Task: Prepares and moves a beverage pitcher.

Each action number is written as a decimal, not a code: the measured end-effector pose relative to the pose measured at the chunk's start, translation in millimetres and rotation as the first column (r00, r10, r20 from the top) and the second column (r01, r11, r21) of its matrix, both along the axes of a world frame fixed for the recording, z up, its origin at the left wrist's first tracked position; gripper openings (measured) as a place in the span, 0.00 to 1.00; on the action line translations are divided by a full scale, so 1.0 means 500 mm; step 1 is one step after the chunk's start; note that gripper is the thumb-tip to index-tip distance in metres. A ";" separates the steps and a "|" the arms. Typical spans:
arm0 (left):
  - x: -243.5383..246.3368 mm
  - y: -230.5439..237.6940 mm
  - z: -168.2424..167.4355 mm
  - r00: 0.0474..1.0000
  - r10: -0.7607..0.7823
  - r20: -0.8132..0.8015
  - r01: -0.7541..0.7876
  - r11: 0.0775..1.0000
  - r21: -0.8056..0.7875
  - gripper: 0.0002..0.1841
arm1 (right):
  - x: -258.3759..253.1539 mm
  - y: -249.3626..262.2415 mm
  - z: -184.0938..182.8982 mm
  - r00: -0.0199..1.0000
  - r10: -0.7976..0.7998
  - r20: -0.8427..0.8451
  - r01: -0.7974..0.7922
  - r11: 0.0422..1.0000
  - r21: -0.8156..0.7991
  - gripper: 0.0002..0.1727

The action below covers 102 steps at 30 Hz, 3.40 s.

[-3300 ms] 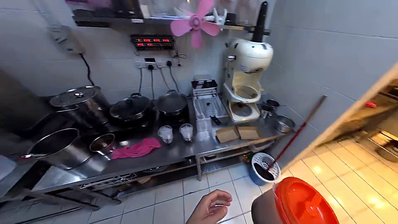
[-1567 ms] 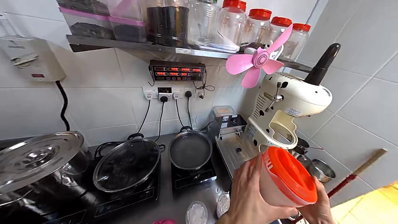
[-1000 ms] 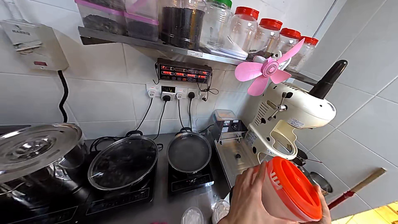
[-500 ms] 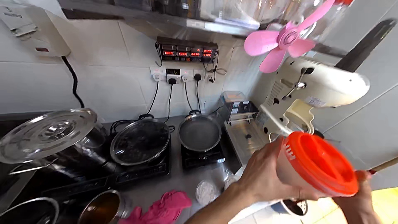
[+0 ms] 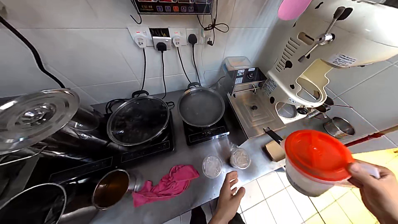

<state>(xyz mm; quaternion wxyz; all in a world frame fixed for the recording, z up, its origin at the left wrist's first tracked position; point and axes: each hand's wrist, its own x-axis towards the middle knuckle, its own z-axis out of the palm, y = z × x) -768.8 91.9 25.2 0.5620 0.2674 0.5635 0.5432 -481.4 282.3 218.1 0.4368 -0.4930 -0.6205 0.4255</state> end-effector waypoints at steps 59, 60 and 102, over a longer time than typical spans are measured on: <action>-0.012 0.187 -0.170 0.918 -0.082 -0.387 0.124 0.989 0.086 0.53 | -0.220 0.126 -0.130 0.398 0.377 0.836 -0.164 0.926 -0.339 0.42; -0.012 0.186 -0.169 0.916 -0.087 -0.391 0.127 0.989 0.077 0.52 | -0.220 0.127 -0.130 0.395 0.380 0.836 -0.165 0.925 -0.342 0.42; -0.012 0.187 -0.169 0.911 -0.087 -0.404 0.126 0.990 0.070 0.49 | -0.237 0.141 -0.118 0.361 0.412 0.837 -0.180 0.911 -0.371 0.42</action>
